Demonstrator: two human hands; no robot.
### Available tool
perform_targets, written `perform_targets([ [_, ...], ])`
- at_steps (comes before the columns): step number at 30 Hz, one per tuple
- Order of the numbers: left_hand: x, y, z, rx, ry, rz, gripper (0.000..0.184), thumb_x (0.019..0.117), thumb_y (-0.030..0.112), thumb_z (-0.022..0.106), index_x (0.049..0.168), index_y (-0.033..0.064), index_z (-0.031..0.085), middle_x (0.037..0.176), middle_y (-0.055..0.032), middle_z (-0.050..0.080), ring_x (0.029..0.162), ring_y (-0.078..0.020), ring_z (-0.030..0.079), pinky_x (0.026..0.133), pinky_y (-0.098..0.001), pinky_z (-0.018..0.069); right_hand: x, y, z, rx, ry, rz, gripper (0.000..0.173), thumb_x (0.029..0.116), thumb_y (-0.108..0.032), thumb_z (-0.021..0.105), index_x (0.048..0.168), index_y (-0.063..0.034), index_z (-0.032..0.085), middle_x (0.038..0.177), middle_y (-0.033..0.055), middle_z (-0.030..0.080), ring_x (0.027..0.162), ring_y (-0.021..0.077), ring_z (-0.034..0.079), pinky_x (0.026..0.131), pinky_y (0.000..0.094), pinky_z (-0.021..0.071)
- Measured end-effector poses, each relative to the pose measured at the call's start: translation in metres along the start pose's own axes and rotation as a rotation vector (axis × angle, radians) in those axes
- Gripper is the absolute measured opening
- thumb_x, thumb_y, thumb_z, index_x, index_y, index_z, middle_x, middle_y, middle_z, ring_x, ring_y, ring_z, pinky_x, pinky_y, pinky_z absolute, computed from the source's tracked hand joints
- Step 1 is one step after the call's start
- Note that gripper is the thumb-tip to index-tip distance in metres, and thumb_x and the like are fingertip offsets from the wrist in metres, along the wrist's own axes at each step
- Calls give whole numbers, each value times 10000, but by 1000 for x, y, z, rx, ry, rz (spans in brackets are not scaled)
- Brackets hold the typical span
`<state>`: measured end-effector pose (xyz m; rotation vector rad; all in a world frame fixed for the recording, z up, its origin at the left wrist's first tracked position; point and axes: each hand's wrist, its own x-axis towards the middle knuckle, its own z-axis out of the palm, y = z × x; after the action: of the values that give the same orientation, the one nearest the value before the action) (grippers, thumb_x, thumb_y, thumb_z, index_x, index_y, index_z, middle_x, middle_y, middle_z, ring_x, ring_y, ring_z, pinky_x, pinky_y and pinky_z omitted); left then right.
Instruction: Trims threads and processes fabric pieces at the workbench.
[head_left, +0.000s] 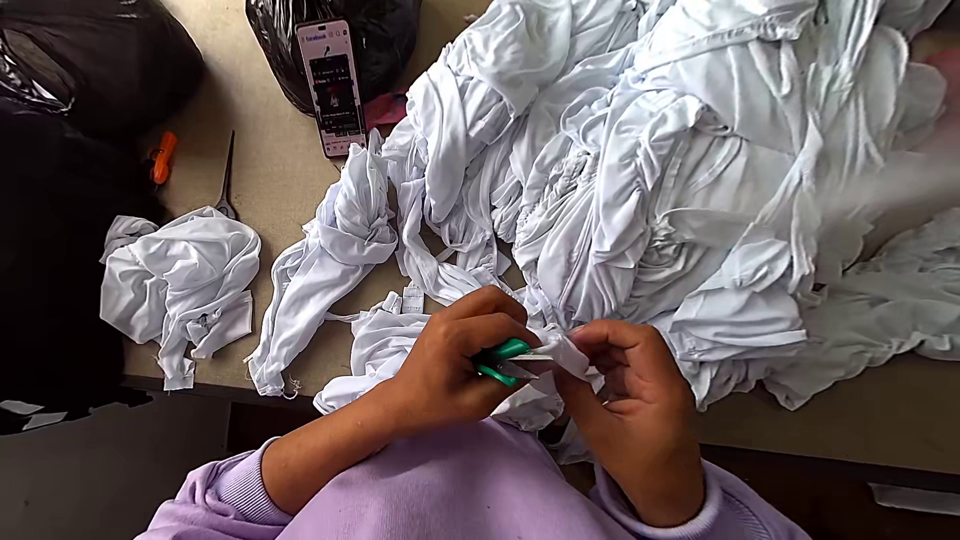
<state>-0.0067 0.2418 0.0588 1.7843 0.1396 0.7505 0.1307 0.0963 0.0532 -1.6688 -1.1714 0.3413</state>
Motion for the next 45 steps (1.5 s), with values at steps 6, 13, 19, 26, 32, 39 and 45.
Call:
perform_targets([
  [6,-1,0,-3,-771,19,-403,121,988,10,581,1073,79,631,850,42,662,607,32,534,522,-126,428,7,7,-12,456,-265,65,127,1008,-240,620,1065,-193,724,957,-94,607,878,-15,590,767,130,518],
  [13,4,-3,-6,-705,-61,-377,125,1007,40,562,1079,84,655,843,62,663,634,51,558,535,-106,442,0,9,-3,1022,-322,169,297,1049,-406,524,1064,-242,770,1194,-77,655,1144,63,590,969,226,503],
  [19,10,6,-9,-114,-53,-71,257,895,6,603,1119,-98,676,1015,-95,608,901,-47,564,769,-149,479,0,2,2,798,-233,238,276,1058,-353,525,1148,-219,749,1061,-112,719,974,-26,659,867,169,550],
  [26,13,6,-7,180,-77,141,73,843,15,748,897,-32,762,876,-103,643,820,-90,602,713,-175,497,0,1,6,760,-208,225,288,1045,-371,542,1060,-200,774,992,-92,700,949,-3,644,845,170,540],
  [32,13,-1,-9,13,-11,72,172,934,58,675,803,-54,666,855,-94,637,853,-77,604,765,-176,500,0,1,4,860,-154,240,257,1034,-360,562,1081,-224,775,1014,-98,732,930,-10,674,825,168,560],
  [39,14,2,-6,-20,10,-29,147,958,38,630,840,-50,643,890,-80,619,840,-50,585,742,-155,492,3,-2,4,728,-114,170,95,912,-227,758,879,-220,669,1177,-71,634,1004,22,657,820,172,586],
  [45,18,7,-9,-124,39,-106,145,976,22,574,841,-18,611,877,-38,588,822,-23,559,717,-143,467,10,-8,-5,458,-249,-19,125,1022,-178,601,1053,-177,722,1260,-58,646,1130,40,634,883,165,567],
])
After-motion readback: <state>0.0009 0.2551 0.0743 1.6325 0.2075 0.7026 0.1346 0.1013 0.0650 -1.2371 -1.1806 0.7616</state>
